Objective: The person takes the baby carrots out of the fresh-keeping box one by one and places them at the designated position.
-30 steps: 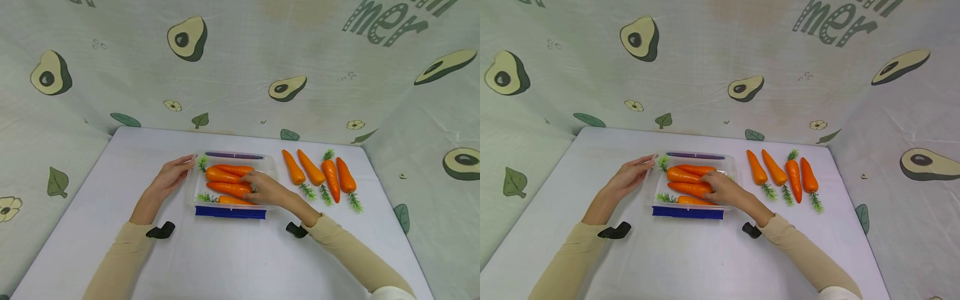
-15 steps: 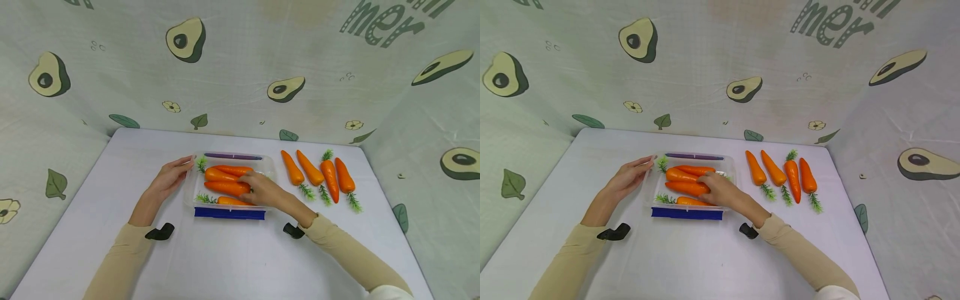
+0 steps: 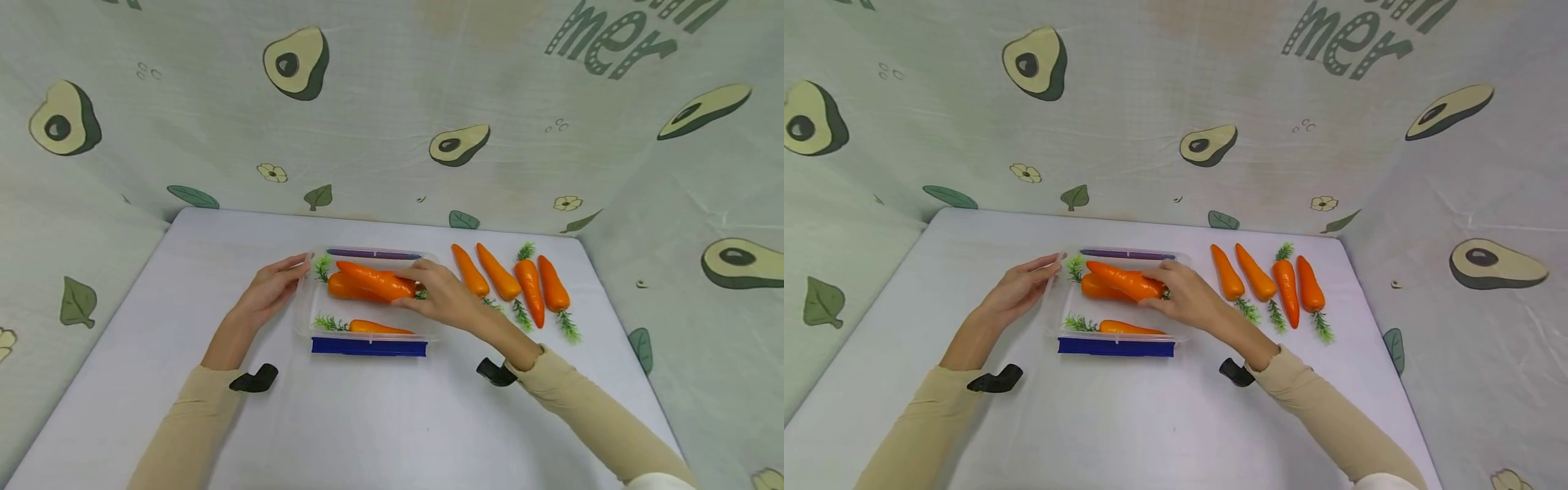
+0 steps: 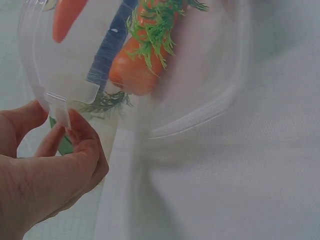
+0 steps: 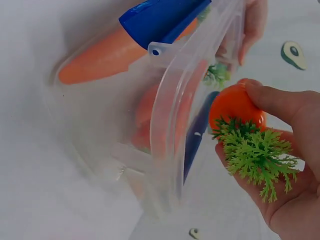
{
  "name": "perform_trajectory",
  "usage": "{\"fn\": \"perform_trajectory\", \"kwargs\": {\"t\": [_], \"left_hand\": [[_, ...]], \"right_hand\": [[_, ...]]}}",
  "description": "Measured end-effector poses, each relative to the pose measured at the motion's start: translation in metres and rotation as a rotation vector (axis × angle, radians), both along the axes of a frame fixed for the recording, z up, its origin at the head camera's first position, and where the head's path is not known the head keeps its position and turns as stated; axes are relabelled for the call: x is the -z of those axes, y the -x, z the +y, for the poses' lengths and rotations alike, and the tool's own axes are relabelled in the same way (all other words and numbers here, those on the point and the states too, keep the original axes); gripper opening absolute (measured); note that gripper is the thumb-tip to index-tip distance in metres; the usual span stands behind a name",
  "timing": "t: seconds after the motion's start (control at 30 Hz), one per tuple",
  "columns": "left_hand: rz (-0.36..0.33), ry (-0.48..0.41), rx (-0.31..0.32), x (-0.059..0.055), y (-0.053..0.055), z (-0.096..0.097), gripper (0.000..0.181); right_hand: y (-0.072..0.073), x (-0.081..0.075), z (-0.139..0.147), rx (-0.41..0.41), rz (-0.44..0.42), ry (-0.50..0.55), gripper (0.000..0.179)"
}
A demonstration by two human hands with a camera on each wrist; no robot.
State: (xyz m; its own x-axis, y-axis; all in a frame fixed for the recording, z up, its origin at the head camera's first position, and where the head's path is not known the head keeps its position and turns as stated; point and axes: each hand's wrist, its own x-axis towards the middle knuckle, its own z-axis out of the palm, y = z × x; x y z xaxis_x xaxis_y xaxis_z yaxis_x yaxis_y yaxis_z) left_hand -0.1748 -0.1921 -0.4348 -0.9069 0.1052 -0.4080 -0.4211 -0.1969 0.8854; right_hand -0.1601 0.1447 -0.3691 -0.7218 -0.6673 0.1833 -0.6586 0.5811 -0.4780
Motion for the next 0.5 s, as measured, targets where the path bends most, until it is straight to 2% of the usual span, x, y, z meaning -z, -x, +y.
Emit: {"fn": "perform_trajectory", "kwargs": {"t": [0.17,0.3,0.4,0.5], "left_hand": [[0.001,-0.006,0.002,-0.002,0.001,0.000,0.062],[-0.007,-0.002,-0.001,-0.003,0.000,0.000,0.062],[-0.010,-0.001,-0.004,-0.002,0.000,-0.001,0.063],[-0.014,0.005,-0.007,-0.002,0.000,0.000,0.063]], "right_hand": [[0.000,-0.006,0.009,0.032,-0.048,0.098,0.047],[-0.002,-0.010,0.018,0.086,-0.124,0.150,0.048],[-0.005,-0.012,0.023,0.118,-0.128,0.185,0.049],[-0.007,-0.011,0.030,0.147,-0.094,0.211,0.049]]}}
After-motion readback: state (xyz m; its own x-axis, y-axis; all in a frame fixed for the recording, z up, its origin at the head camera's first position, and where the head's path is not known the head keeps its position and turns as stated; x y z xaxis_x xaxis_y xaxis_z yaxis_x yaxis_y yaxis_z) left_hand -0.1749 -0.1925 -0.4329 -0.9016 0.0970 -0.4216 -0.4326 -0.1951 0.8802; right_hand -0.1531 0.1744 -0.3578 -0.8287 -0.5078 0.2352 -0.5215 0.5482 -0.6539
